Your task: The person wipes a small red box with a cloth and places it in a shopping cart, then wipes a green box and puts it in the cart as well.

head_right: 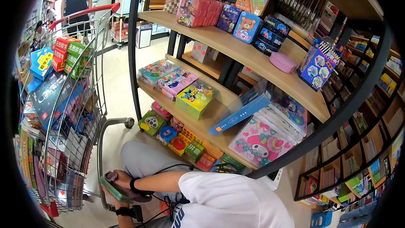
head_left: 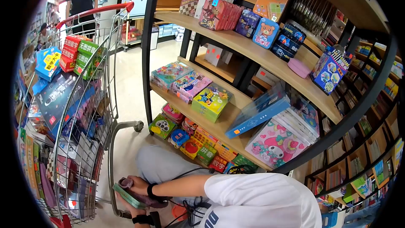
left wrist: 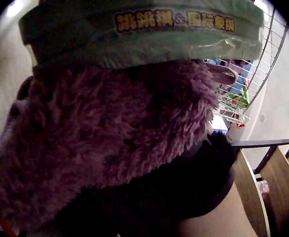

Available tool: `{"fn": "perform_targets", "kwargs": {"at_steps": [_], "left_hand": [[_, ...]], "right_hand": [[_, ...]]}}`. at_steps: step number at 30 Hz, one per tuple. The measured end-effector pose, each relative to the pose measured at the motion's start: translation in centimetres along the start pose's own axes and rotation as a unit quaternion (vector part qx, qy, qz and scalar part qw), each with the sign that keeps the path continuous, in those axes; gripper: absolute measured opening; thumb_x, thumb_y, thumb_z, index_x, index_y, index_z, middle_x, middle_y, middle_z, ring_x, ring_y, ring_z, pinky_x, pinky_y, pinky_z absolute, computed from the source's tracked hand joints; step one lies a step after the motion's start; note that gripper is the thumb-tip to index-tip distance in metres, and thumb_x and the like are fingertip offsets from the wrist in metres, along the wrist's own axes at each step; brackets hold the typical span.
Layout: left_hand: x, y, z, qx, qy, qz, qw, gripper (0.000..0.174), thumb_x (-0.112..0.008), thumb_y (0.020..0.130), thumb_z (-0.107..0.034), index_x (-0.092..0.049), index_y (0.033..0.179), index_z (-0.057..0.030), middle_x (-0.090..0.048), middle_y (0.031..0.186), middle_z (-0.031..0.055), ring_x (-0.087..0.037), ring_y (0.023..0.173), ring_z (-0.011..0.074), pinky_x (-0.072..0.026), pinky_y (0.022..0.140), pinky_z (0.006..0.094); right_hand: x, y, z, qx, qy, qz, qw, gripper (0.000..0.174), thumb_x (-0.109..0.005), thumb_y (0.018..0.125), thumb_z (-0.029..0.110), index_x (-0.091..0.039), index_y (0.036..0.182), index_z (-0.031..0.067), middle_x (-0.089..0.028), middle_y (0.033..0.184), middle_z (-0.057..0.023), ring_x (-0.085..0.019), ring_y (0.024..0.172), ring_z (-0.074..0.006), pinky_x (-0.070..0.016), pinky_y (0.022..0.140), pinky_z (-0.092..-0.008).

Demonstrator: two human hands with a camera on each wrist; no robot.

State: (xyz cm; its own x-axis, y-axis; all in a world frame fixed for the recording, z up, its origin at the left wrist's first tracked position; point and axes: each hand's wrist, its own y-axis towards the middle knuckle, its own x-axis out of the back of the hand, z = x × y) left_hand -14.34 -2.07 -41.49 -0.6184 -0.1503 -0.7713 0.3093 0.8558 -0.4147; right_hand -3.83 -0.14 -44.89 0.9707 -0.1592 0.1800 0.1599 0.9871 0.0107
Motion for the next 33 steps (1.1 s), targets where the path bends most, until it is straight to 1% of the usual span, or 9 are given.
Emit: {"fn": "perform_targets", "kwargs": {"at_steps": [6,12,14,16,18,20,24,28,33], "left_hand": [[0.7,1.0,0.4,-0.025,-0.033,0.045,0.998,0.051,-0.040,0.091,-0.051,-0.054,0.118,-0.0092,-0.056,0.115,0.0077,-0.053,0.107,0.0239,-0.0413,0.095,0.0365],[1.4,1.3,-0.3,-0.072,-0.031,0.095,0.992,0.053,-0.039,0.093,-0.050,-0.053,0.121,-0.0066,-0.058,0.118,0.0080,-0.054,0.109,0.0232,-0.0401,0.097,0.0345],[-0.5,-0.7,-1.3,-0.049,-0.031,0.090,0.994,0.047,-0.040,0.092,-0.045,-0.058,0.115,-0.0086,-0.061,0.112,0.0067,-0.057,0.105,0.0218,-0.0436,0.092,0.0329],[2.0,-0.2,-1.1,-0.081,-0.001,0.022,0.997,0.052,-0.041,0.091,-0.051,-0.058,0.116,-0.0094,-0.062,0.109,0.0054,-0.058,0.101,0.0202,-0.0452,0.090,0.0327],[-1.6,-4.3,-2.7,-0.053,0.031,0.009,0.998,0.058,-0.041,0.089,-0.057,-0.054,0.120,-0.0097,-0.061,0.105,0.0047,-0.059,0.094,0.0170,-0.0473,0.084,0.0302],[0.1,-3.9,-2.6,-0.048,0.058,0.013,0.997,0.061,-0.041,0.088,-0.059,-0.054,0.120,-0.0095,-0.061,0.105,0.0049,-0.059,0.093,0.0170,-0.0475,0.083,0.0296],[-0.6,-5.1,-3.4,-0.046,0.061,0.018,0.997,0.055,-0.043,0.088,-0.058,-0.059,0.110,-0.0106,-0.063,0.090,0.0027,-0.060,0.075,0.0140,-0.0508,0.069,0.0275],[0.2,-6.0,-3.2,-0.055,0.043,0.049,0.996,0.061,-0.039,0.088,-0.060,-0.056,0.116,-0.0081,-0.062,0.097,0.0067,-0.062,0.079,0.0185,-0.0514,0.070,0.0296],[-2.6,-8.1,0.0,-0.106,-0.010,-0.038,0.994,0.068,-0.039,0.087,-0.059,-0.048,0.127,-0.0045,-0.055,0.122,0.0142,-0.056,0.109,0.0253,-0.0438,0.096,0.0383]], "right_hand": [[0.2,-0.5,0.0,0.031,-0.051,-0.034,0.998,0.029,-0.061,0.075,0.014,-0.057,0.100,0.0011,-0.063,0.097,-0.0161,-0.060,0.095,-0.0293,-0.0457,0.083,-0.0351],[0.3,0.7,-0.4,0.016,0.040,0.069,0.997,0.030,-0.056,0.083,0.018,-0.058,0.108,0.0015,-0.063,0.107,-0.0157,-0.058,0.107,-0.0281,-0.0436,0.093,-0.0328],[1.3,-0.4,4.1,0.088,-0.025,0.050,0.995,0.031,-0.051,0.090,0.027,-0.060,0.102,0.0001,-0.065,0.092,-0.0126,-0.062,0.089,-0.0228,-0.0483,0.080,-0.0310],[0.1,0.7,1.6,0.043,0.087,0.089,0.991,0.016,-0.060,0.087,0.017,-0.061,0.093,0.0021,-0.064,0.083,-0.0053,-0.058,0.081,-0.0131,-0.0481,0.070,-0.0286],[0.5,0.5,1.4,0.042,0.091,0.100,0.990,0.027,-0.065,0.079,0.013,-0.059,0.102,0.0016,-0.064,0.092,-0.0122,-0.061,0.088,-0.0194,-0.0490,0.078,-0.0325],[0.4,0.6,-0.4,0.164,0.066,0.080,0.981,0.035,-0.067,0.080,0.012,-0.055,0.110,-0.0002,-0.062,0.101,-0.0125,-0.060,0.091,-0.0187,-0.0486,0.081,-0.0300],[1.4,0.5,4.6,-0.033,0.228,0.115,0.966,0.035,-0.068,0.081,0.007,-0.054,0.113,-0.0003,-0.061,0.106,-0.0090,-0.060,0.095,-0.0170,-0.0482,0.084,-0.0282],[3.4,0.2,9.5,-0.024,0.303,0.129,0.944,0.033,-0.064,0.081,0.000,-0.055,0.112,0.0003,-0.061,0.107,-0.0084,-0.060,0.096,-0.0163,-0.0482,0.086,-0.0287],[3.6,-2.3,8.9,0.195,0.153,0.212,0.945,0.034,-0.064,0.075,-0.003,-0.057,0.109,-0.0014,-0.063,0.100,-0.0060,-0.059,0.093,-0.0121,-0.0467,0.083,-0.0258]]}}
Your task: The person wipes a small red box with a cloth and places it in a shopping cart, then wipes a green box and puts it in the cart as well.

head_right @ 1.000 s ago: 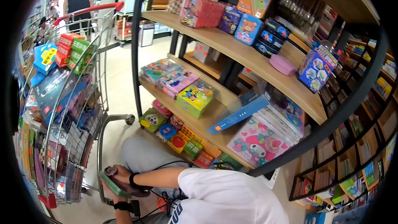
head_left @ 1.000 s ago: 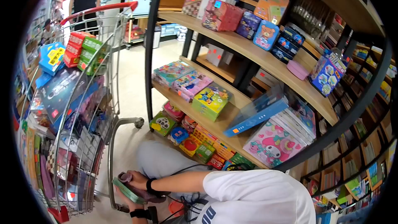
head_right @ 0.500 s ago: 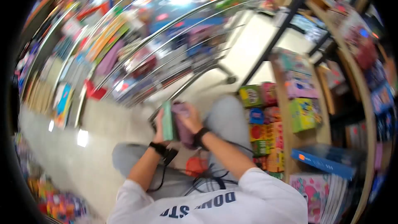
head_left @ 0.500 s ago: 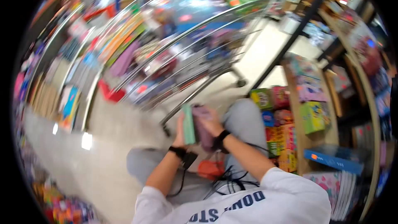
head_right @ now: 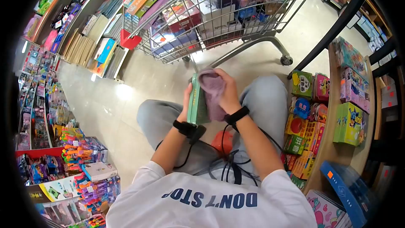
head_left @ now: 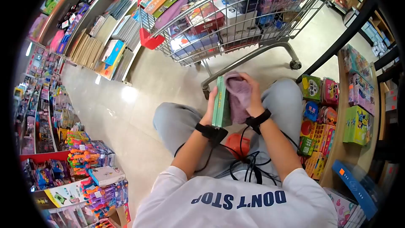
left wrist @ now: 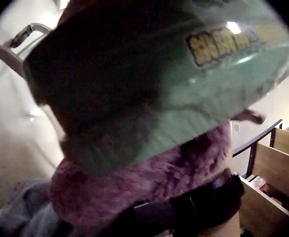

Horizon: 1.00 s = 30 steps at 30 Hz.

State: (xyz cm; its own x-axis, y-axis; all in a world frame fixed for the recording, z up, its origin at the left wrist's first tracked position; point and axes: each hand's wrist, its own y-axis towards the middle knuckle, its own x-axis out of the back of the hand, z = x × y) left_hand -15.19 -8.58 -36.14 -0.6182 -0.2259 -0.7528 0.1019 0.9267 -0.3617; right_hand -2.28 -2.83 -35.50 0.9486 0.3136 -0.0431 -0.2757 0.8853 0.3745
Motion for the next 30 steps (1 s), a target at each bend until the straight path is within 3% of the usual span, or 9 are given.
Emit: {"fn": "perform_targets", "kwargs": {"at_steps": [3,8,11,15,17,20,24,28,30], "left_hand": [[0.2,-0.8,0.3,-0.029,-0.032,0.051,0.998,0.069,-0.038,0.087,-0.059,-0.046,0.128,-0.0031,-0.052,0.127,0.0155,-0.054,0.112,0.0270,-0.0413,0.099,0.0399],[3.3,-0.6,-1.3,-0.027,-0.050,0.043,0.997,0.085,-0.032,0.082,-0.070,-0.045,0.126,0.0014,-0.055,0.115,0.0233,-0.058,0.101,0.0334,-0.0495,0.087,0.0424],[3.7,-0.8,-1.2,-0.034,-0.056,0.055,0.996,0.082,-0.035,0.082,-0.070,-0.049,0.122,0.0007,-0.058,0.111,0.0216,-0.060,0.096,0.0313,-0.0502,0.085,0.0393],[2.0,-1.2,0.0,-0.007,-0.100,-0.015,0.995,0.070,-0.035,0.087,-0.063,-0.053,0.119,-0.0035,-0.060,0.107,0.0152,-0.061,0.090,0.0263,-0.0511,0.080,0.0365],[2.9,-0.9,0.7,-0.006,-0.141,0.025,0.990,0.067,-0.035,0.088,-0.061,-0.054,0.119,-0.0049,-0.060,0.107,0.0131,-0.060,0.090,0.0252,-0.0507,0.080,0.0359],[2.5,-1.1,0.6,-0.014,-0.112,0.009,0.994,0.070,-0.034,0.087,-0.064,-0.052,0.122,-0.0063,-0.059,0.112,0.0128,-0.059,0.096,0.0258,-0.0485,0.084,0.0366],[-0.2,-1.7,-0.8,-0.045,-0.095,0.102,0.989,0.075,-0.029,0.086,-0.066,-0.051,0.125,-0.0056,-0.058,0.117,0.0159,-0.060,0.097,0.0284,-0.0499,0.084,0.0374],[-0.2,-1.8,-1.7,-0.062,-0.114,0.035,0.991,0.071,-0.031,0.089,-0.062,-0.051,0.125,-0.0041,-0.058,0.118,0.0173,-0.059,0.098,0.0293,-0.0493,0.084,0.0367],[3.0,-0.7,-1.6,-0.060,-0.068,-0.003,0.996,0.066,-0.034,0.091,-0.058,-0.052,0.123,-0.0040,-0.059,0.114,0.0156,-0.059,0.097,0.0264,-0.0493,0.082,0.0349]], "right_hand": [[-0.2,-0.8,1.8,-0.100,0.138,0.056,0.984,0.032,-0.066,0.073,0.000,-0.058,0.104,-0.0012,-0.064,0.096,-0.0044,-0.058,0.090,-0.0100,-0.0459,0.081,-0.0246],[-0.8,-3.3,1.2,-0.080,0.076,0.324,0.939,0.030,-0.065,0.072,-0.002,-0.060,0.101,-0.0013,-0.063,0.094,-0.0039,-0.057,0.087,-0.0113,-0.0459,0.080,-0.0251],[-0.3,-5.8,-0.1,-0.301,0.248,0.179,0.904,0.023,-0.059,0.078,0.000,-0.060,0.100,-0.0028,-0.063,0.094,-0.0049,-0.057,0.088,-0.0124,-0.0455,0.081,-0.0252],[0.9,-5.0,-3.2,-0.205,0.302,0.120,0.923,0.021,-0.055,0.086,0.007,-0.058,0.107,0.0024,-0.061,0.104,-0.0093,-0.058,0.101,-0.0155,-0.0503,0.085,-0.0295],[1.0,-4.1,-1.4,-0.150,0.230,0.038,0.961,0.024,-0.059,0.078,-0.009,-0.059,0.101,-0.0023,-0.064,0.099,-0.0081,-0.060,0.092,-0.0138,-0.0493,0.081,-0.0277],[1.4,-4.8,-2.4,-0.045,-0.016,-0.064,0.997,0.034,-0.064,0.079,-0.006,-0.055,0.111,-0.0003,-0.063,0.098,-0.0083,-0.060,0.095,-0.0156,-0.0503,0.081,-0.0287],[2.4,-4.1,-3.9,-0.214,0.172,-0.108,0.955,0.018,-0.066,0.081,0.003,-0.061,0.098,0.0007,-0.064,0.092,-0.0052,-0.060,0.085,-0.0126,-0.0488,0.076,-0.0261],[2.2,-3.4,-1.4,-0.375,0.249,-0.090,0.889,0.028,-0.067,0.081,0.008,-0.058,0.107,0.0024,-0.061,0.096,-0.0054,-0.059,0.088,-0.0142,-0.0476,0.079,-0.0265],[1.5,-4.6,-3.4,-0.330,0.224,-0.056,0.915,0.033,-0.067,0.081,0.009,-0.056,0.111,0.0027,-0.060,0.100,-0.0057,-0.057,0.093,-0.0141,-0.0465,0.083,-0.0269]]}}
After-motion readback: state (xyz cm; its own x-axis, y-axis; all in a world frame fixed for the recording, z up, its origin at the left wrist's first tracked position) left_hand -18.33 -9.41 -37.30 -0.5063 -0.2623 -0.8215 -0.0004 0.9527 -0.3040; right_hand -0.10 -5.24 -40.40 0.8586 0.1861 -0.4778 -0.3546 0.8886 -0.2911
